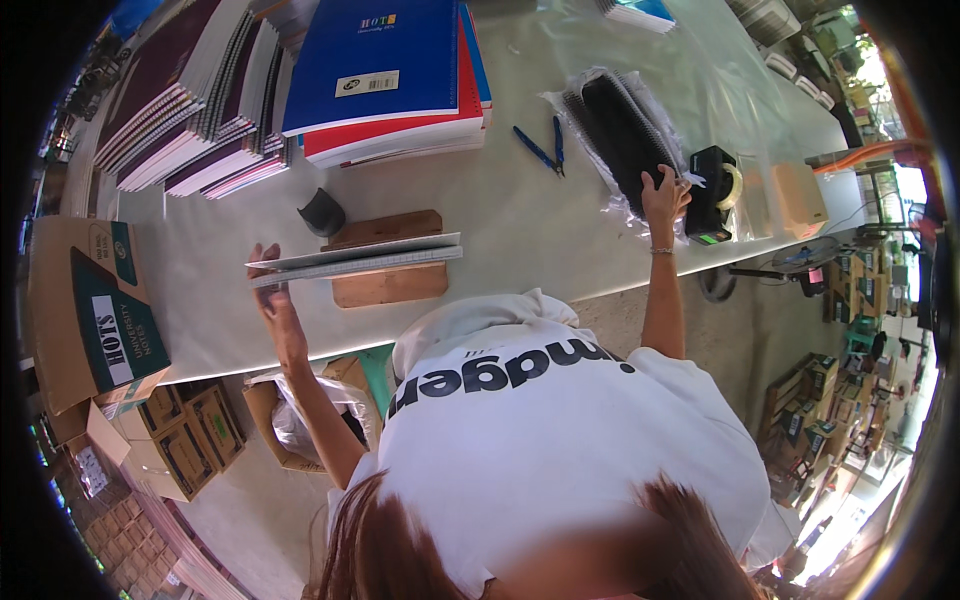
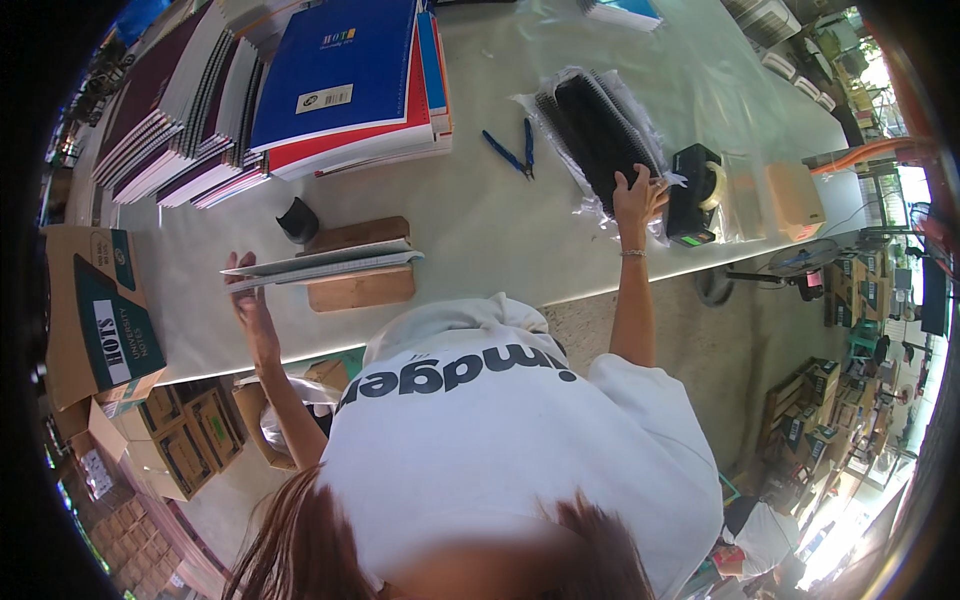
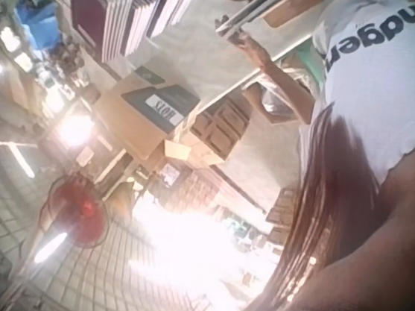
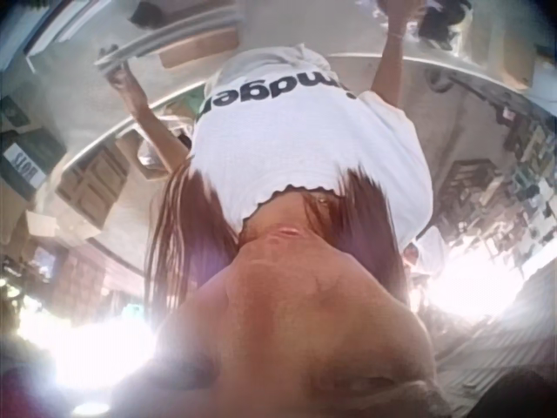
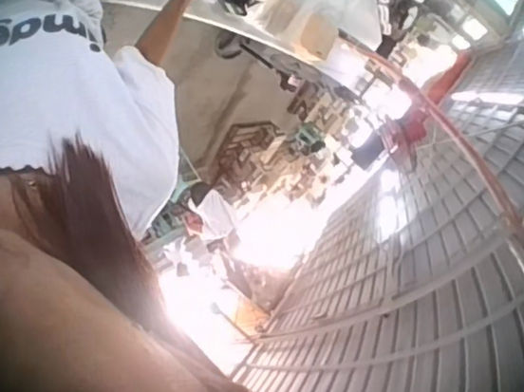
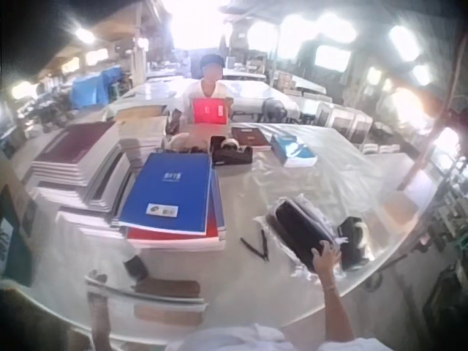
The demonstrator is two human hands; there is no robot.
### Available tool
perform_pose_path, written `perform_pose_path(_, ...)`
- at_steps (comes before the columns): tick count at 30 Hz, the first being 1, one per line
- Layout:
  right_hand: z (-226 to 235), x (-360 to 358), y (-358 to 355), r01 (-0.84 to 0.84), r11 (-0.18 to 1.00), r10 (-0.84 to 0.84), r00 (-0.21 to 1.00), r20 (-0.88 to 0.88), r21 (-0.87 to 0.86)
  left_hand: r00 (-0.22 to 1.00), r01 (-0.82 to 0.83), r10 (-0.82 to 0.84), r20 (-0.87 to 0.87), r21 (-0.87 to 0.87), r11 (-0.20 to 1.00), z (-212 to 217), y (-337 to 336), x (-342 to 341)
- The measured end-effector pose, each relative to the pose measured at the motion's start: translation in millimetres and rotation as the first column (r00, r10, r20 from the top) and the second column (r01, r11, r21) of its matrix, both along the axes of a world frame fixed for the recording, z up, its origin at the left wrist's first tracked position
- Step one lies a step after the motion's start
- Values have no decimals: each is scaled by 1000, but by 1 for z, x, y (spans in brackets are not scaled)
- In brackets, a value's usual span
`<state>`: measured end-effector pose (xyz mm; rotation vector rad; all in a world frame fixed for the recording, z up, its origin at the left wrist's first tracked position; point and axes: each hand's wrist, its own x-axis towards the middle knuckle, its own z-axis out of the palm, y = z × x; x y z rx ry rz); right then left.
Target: The person spiral binds notebooks by threading a metal coil through punched holes in the paper and covers, using pliers to trim and bend the wire ends, and placing the finished notebooks into a stack.
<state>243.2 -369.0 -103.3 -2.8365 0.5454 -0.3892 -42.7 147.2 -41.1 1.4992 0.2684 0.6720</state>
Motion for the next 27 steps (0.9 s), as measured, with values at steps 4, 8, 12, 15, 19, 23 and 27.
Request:
perform_pose_path(4, -18, 4, -18, 90, 995, -89, 996, 7, -35, 991, -127, 130, 29, -93, 988, 30, -19, 14)
perform_pose_path(8, -25, 10, -42, -104, 995, 104, 994, 19, 8, 968, -242, 247, 32, -122, 963, 27, -22, 18)
perform_pose_path(12, -34, 21, -65, -269, 959, 263, 962, 68, 92, 936, -345, 351, 24, -138, 929, 12, -18, 23)
perform_pose_path(15, -39, 20, -62, -286, 958, 284, 954, 93, 5, 915, -400, 404, 21, -102, 911, 23, -28, 26)
perform_pose_path(19, -23, 20, -62, -125, 989, 142, 958, 250, -81, 914, -401, 406, 14, -134, 906, 26, -30, 26)
perform_pose_path(23, 28, 14, -75, -371, 822, 136, 865, 483, 432, 846, -533, 533, 21, -2, 846, 39, -42, 29)
perform_pose_path(27, 120, -20, -28, -531, 503, 23, 797, 604, 682, 746, -624, 634, 204, 548, 557, 42, -74, 19)
